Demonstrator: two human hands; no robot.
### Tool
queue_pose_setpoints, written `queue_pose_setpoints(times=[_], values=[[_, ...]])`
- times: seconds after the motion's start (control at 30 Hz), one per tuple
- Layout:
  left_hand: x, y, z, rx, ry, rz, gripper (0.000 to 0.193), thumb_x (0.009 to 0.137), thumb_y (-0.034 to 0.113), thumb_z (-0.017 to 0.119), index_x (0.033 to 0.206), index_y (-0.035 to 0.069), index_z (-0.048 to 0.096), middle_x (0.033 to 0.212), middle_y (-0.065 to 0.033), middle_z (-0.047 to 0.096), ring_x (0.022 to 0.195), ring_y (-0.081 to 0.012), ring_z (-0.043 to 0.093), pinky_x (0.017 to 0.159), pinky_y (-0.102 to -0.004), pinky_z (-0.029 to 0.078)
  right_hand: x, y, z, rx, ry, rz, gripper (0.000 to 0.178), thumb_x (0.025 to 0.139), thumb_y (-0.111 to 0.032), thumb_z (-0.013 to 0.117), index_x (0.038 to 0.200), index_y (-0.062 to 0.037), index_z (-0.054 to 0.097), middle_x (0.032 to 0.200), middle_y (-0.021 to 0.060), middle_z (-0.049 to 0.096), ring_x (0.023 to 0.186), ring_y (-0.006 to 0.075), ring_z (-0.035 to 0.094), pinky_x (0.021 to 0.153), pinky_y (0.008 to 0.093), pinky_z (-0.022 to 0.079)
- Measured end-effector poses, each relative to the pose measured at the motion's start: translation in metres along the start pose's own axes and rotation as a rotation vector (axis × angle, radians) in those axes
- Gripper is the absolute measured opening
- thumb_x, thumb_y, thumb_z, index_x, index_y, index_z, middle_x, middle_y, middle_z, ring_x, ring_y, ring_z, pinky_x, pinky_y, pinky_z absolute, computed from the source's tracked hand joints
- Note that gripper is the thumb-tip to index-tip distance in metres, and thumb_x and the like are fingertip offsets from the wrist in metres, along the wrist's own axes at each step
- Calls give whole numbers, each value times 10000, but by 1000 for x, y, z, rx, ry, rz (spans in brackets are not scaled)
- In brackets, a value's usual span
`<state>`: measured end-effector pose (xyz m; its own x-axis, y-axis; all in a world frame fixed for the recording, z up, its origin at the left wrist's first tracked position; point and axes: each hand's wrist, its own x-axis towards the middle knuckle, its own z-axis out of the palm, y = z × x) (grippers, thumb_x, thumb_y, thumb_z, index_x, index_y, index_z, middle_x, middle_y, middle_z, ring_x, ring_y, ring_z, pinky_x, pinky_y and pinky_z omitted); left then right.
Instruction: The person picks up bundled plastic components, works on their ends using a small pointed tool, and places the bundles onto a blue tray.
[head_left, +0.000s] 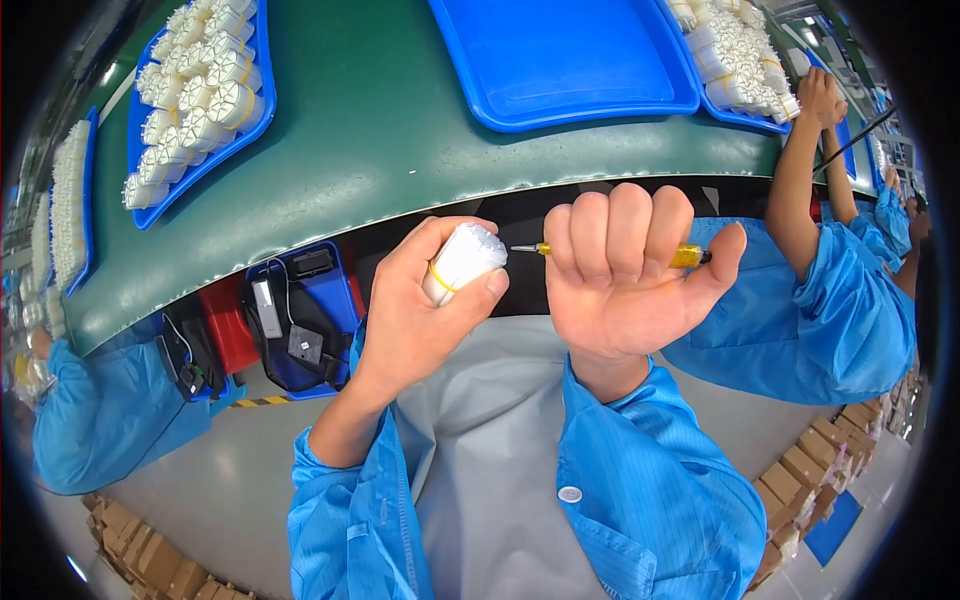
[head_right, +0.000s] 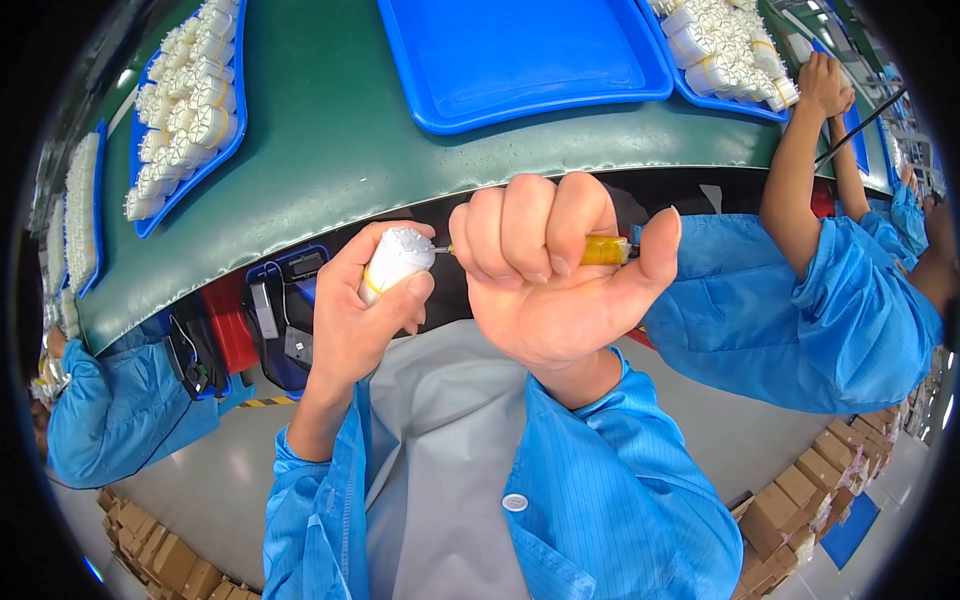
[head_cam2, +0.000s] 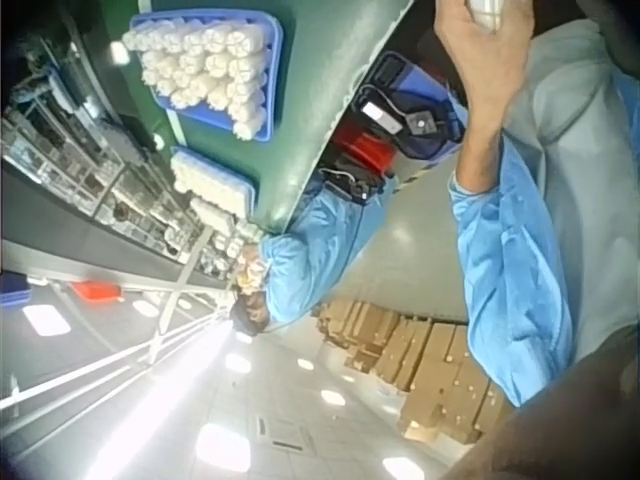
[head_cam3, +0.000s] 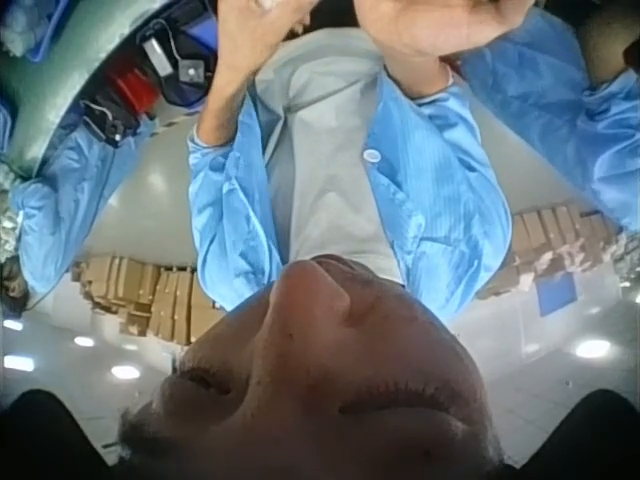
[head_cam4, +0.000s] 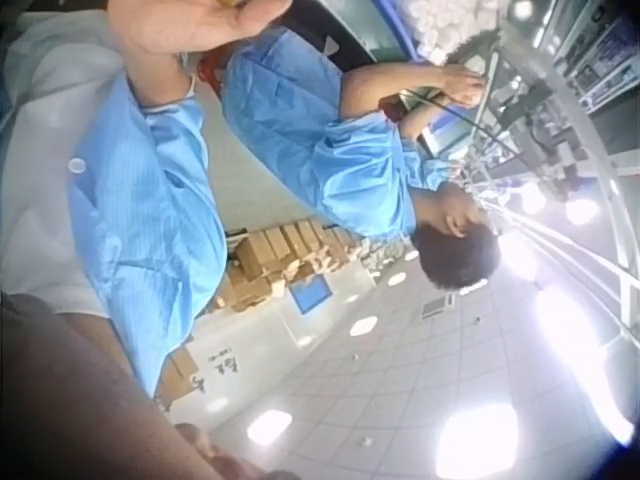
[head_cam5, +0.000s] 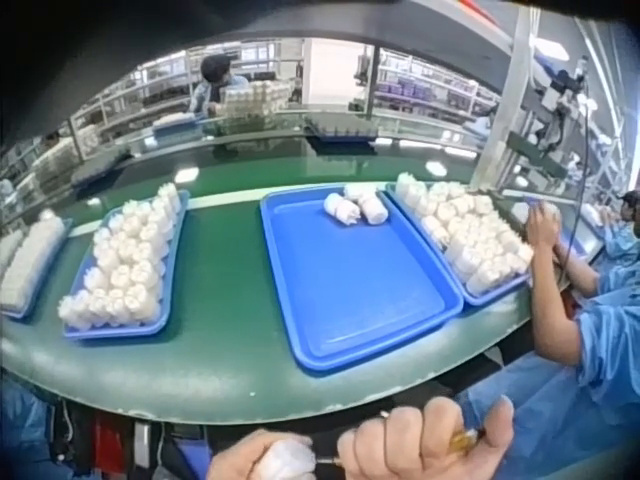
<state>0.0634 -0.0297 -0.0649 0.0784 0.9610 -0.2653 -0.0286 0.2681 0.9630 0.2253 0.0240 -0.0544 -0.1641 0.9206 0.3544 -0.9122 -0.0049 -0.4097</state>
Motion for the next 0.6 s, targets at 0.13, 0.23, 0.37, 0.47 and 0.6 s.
queue_pose_setpoints(times=[0.13,0.23,0.37,0.47,0.6], values=[[0,3,-1,-159,-73,-105,385,886,123,685,1223,-4,548,905,-56,632,722,-85,601,639,-239,490,1,1,-1,-9,-3,14,643,960,-687,261,661,-122,330,600,-3,370,528,142,291,535,313,276],[1,-8,0,-318,-70,-5,443,924,156,654,1301,3,479,932,-72,629,709,-100,603,615,-245,486,0,2,-3,-13,2,17,649,959,-691,252,660,-120,330,599,-2,367,526,142,285,533,314,273],[4,-10,1,-487,-110,-41,470,934,159,615,1342,12,434,1005,-104,603,736,-105,590,604,-248,484,-1,0,-2,-10,21,13,652,959,-693,245,661,-119,329,597,0,364,522,143,280,531,316,271],[3,-11,2,-391,-139,8,466,934,148,592,1350,16,430,1031,-113,586,753,-109,589,605,-251,486,-1,-1,-3,-16,13,12,651,960,-690,244,661,-118,330,599,2,363,526,144,280,534,317,272],[4,-9,3,-378,-142,-30,516,922,200,594,1357,-18,423,931,-100,592,730,-125,593,587,-256,479,-1,-2,-4,-6,7,19,653,959,-692,249,661,-117,335,602,3,366,537,146,285,541,317,273]])
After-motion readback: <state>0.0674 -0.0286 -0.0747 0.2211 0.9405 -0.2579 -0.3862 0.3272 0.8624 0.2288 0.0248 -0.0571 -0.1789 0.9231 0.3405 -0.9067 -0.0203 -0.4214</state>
